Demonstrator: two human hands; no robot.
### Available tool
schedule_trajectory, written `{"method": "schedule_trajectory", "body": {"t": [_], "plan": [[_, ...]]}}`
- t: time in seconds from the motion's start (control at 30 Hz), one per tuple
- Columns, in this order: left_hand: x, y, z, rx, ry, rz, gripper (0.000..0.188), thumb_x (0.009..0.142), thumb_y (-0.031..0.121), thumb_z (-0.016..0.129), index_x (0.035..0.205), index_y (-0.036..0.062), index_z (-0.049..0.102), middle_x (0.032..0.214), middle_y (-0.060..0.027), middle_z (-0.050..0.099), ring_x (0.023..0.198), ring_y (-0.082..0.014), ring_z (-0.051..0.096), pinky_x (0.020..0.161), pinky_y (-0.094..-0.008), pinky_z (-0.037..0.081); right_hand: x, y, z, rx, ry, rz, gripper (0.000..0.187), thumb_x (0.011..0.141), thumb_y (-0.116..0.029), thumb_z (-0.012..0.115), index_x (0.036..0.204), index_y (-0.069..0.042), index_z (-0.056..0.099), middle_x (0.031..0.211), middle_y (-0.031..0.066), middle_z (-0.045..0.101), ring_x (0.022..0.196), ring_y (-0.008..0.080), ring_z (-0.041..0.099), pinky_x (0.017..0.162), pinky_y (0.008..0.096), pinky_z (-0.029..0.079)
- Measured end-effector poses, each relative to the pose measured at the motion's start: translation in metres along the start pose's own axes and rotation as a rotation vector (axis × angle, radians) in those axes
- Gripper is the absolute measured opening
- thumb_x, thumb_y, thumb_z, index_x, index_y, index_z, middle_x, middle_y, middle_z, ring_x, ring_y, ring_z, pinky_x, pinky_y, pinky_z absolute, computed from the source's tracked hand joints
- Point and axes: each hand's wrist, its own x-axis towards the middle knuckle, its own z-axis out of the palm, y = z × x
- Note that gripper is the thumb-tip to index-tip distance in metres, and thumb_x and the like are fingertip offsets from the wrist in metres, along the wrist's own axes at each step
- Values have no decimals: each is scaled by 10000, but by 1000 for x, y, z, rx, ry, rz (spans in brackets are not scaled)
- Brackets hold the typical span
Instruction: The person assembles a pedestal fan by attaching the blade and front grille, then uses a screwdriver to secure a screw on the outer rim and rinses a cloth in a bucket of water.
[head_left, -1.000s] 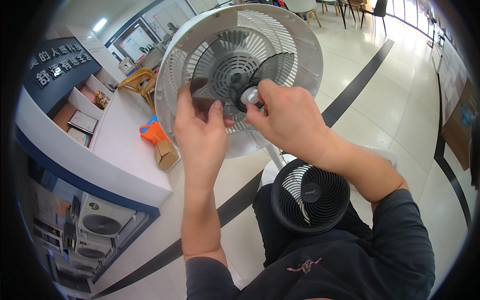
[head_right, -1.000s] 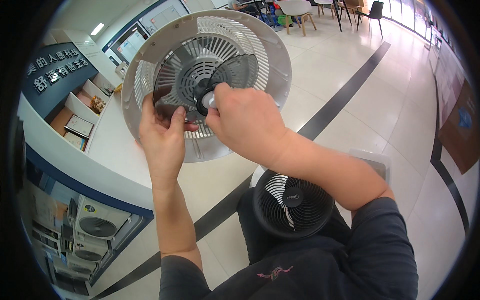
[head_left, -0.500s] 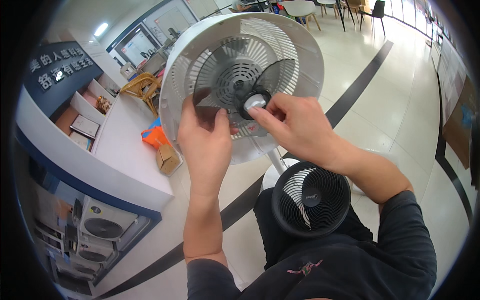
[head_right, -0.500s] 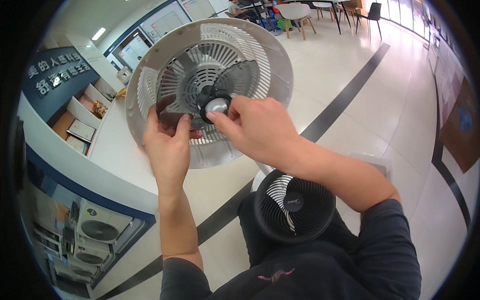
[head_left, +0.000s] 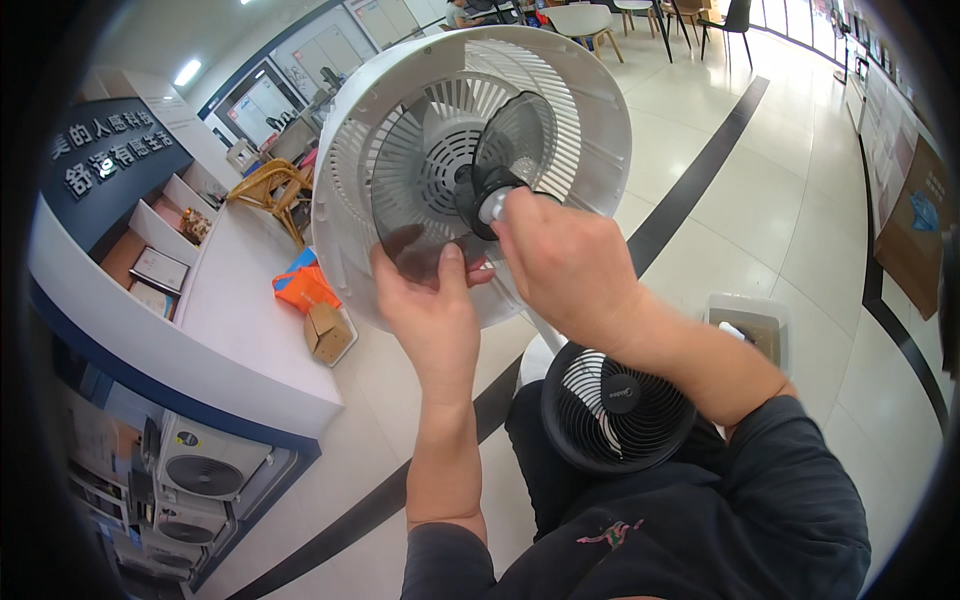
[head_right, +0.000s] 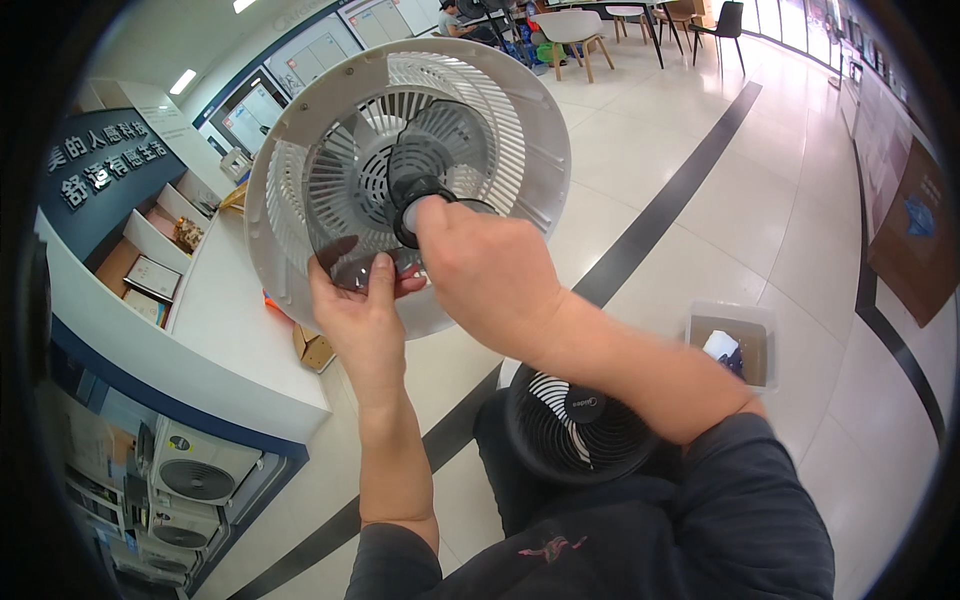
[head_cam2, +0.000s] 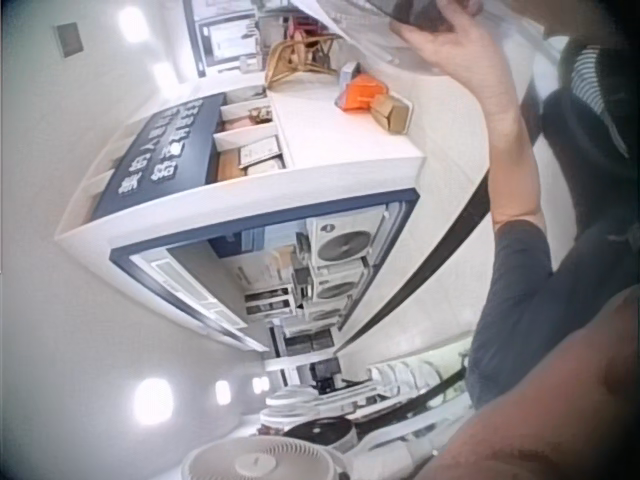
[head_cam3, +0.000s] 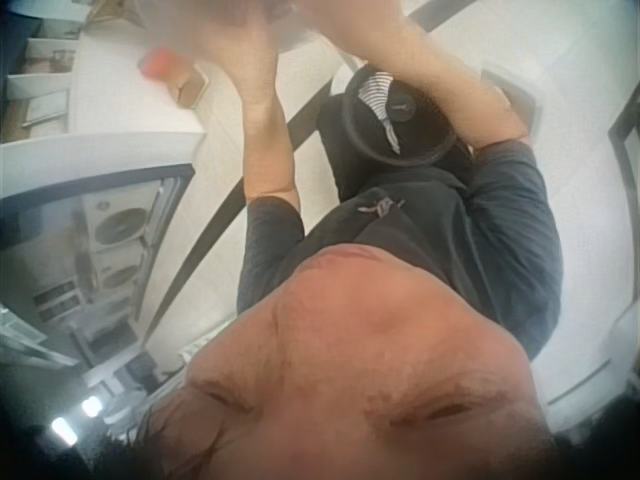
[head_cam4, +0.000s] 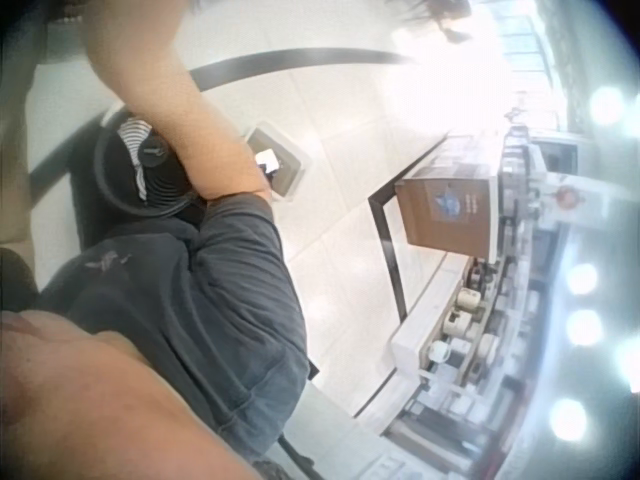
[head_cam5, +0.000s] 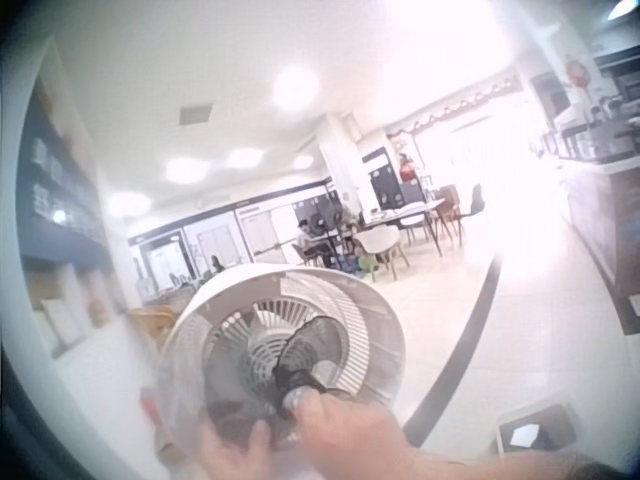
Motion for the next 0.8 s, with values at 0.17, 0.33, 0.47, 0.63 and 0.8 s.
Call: {"method": "schedule_trajectory", "body": {"t": [0.17, 0.33, 0.47, 0.63, 0.8], "plan": [[17, 15, -21, 155, -99, 4, 318, 951, -92, 586, 1253, -71, 490, 973, -158, 669, 744, -179, 702, 643, -291, 619, 14, 25, -4, -464, -125, -623, 163, 765, -140, 668, 812, -51, 540, 706, 53, 561, 585, 186, 636, 531, 306, 528], [20, 17, -24, 148, -166, -12, 356, 936, -114, 593, 1277, -88, 491, 1039, -182, 678, 771, -199, 722, 647, -301, 636, 25, 39, -22, -224, -130, -649, 147, 846, -153, 685, 859, -55, 577, 695, 40, 602, 569, 216, 629, 532, 315, 522], [2, -1, -13, -88, -102, -9, 372, 955, -112, 561, 1313, -85, 464, 1116, -185, 662, 884, -216, 719, 682, -310, 652, -1, 24, -21, 330, -198, 184, 286, 999, -273, 691, 935, 4, 664, 723, 100, 709, 514, 214, 630, 482, 278, 473], [-14, -20, -5, -230, -72, -36, 425, 993, -76, 539, 1387, -67, 379, 1245, -207, 575, 994, -231, 690, 780, -339, 657, -6, 10, -5, 1218, -254, 918, 371, 1022, -314, 663, 939, 48, 668, 703, 78, 682, 442, 103, 549, 387, 238, 384], [-21, -44, 1, -337, 50, 8, 415, 1011, -44, 562, 1393, -33, 400, 1137, -185, 662, 937, -221, 707, 816, -354, 620, 8, 0, -4, 1209, -277, 979, 403, 1006, -303, 684, 914, 88, 653, 720, 119, 698, 438, 103, 554, 376, 257, 413]]}}
